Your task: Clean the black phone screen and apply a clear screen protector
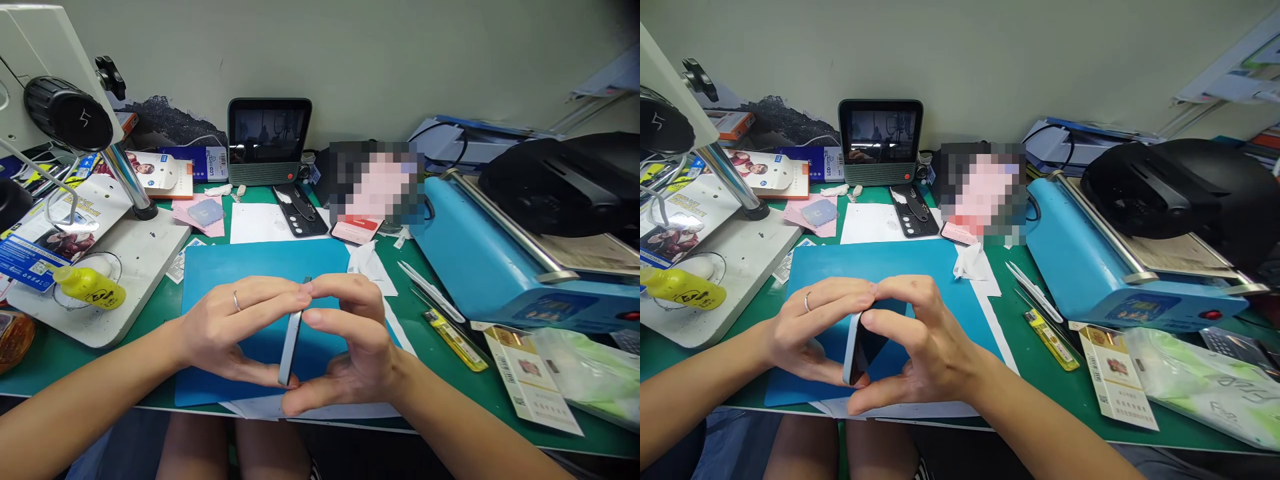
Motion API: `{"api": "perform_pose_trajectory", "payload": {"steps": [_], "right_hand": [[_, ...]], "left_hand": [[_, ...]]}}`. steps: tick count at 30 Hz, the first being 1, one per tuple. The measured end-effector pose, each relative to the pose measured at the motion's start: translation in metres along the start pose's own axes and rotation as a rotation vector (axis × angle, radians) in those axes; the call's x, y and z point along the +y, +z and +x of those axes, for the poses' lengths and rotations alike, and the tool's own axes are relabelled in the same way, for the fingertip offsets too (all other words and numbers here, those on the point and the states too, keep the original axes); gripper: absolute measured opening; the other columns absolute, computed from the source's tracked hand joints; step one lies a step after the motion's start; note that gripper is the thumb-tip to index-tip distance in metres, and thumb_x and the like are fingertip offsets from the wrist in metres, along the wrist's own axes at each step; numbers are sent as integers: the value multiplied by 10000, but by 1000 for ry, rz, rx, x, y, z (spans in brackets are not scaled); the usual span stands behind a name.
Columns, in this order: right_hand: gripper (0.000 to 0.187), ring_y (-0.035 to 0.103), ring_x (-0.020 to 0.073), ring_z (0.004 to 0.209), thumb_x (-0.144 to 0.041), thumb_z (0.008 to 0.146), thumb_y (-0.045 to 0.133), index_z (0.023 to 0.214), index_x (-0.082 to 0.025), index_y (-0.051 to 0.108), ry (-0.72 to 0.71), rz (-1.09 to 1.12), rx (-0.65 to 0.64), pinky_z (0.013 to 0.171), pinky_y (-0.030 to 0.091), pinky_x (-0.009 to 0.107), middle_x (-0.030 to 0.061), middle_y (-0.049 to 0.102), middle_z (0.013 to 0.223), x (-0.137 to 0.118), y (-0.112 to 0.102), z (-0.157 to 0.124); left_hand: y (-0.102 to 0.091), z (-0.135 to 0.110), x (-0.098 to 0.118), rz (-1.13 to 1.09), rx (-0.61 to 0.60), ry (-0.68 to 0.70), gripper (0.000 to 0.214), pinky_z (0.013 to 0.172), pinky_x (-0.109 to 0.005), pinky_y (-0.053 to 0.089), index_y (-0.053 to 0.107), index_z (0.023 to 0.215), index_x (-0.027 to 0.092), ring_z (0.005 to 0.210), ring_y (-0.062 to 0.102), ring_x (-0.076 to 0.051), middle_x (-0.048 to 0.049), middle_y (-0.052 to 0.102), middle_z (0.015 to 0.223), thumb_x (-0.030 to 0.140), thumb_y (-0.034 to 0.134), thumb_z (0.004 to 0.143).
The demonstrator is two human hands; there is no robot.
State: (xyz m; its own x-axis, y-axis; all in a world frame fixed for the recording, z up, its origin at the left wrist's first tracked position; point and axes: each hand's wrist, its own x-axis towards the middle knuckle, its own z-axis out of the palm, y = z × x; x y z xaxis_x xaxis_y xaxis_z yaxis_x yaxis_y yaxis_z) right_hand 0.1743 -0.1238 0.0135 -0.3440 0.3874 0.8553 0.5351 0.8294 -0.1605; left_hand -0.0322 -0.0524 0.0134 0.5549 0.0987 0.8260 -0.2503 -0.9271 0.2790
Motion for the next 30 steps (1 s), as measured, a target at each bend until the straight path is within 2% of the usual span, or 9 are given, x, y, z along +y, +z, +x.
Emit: {"api": "perform_pose_trajectory", "payload": {"steps": [4,9,15,21,30], "right_hand": [[772,629,246,1017,-746,829,760,1353,-237,512,5,3,3,783,557,409,90,597,1190,0,1,-1],[749,640,241,994,-752,829,756,1327,-248,516,10,3,25,752,562,412,86,614,1179,1,1,-2],[693,656,235,1008,-747,872,715,1305,-247,508,8,1,22,751,572,401,86,620,1179,2,0,-3],[629,660,227,1017,-717,909,692,1263,-233,504,8,6,20,759,581,393,95,608,1181,1,0,-1],[563,640,225,962,-725,921,668,1197,-252,535,14,-40,25,750,574,401,82,611,1126,-1,-1,-1]], "left_hand": [[0,2,0,12,-2,20,830,1048,-376,642,483,1567,53,1236,746,-282,-249,749,1277,422,829,908],[0,1,0,18,-9,10,876,1025,-398,659,445,1599,98,1220,757,-302,-230,762,1272,433,842,893],[0,2,0,15,-5,14,818,1037,-385,652,489,1549,70,1223,757,-289,-228,777,1238,404,845,892],[0,2,-2,32,16,29,788,1055,-360,641,547,1478,38,1198,766,-266,-244,773,1223,445,856,878],[0,3,-1,44,25,46,742,1062,-341,634,546,1463,27,1203,763,-257,-241,774,1225,391,844,889]]}}
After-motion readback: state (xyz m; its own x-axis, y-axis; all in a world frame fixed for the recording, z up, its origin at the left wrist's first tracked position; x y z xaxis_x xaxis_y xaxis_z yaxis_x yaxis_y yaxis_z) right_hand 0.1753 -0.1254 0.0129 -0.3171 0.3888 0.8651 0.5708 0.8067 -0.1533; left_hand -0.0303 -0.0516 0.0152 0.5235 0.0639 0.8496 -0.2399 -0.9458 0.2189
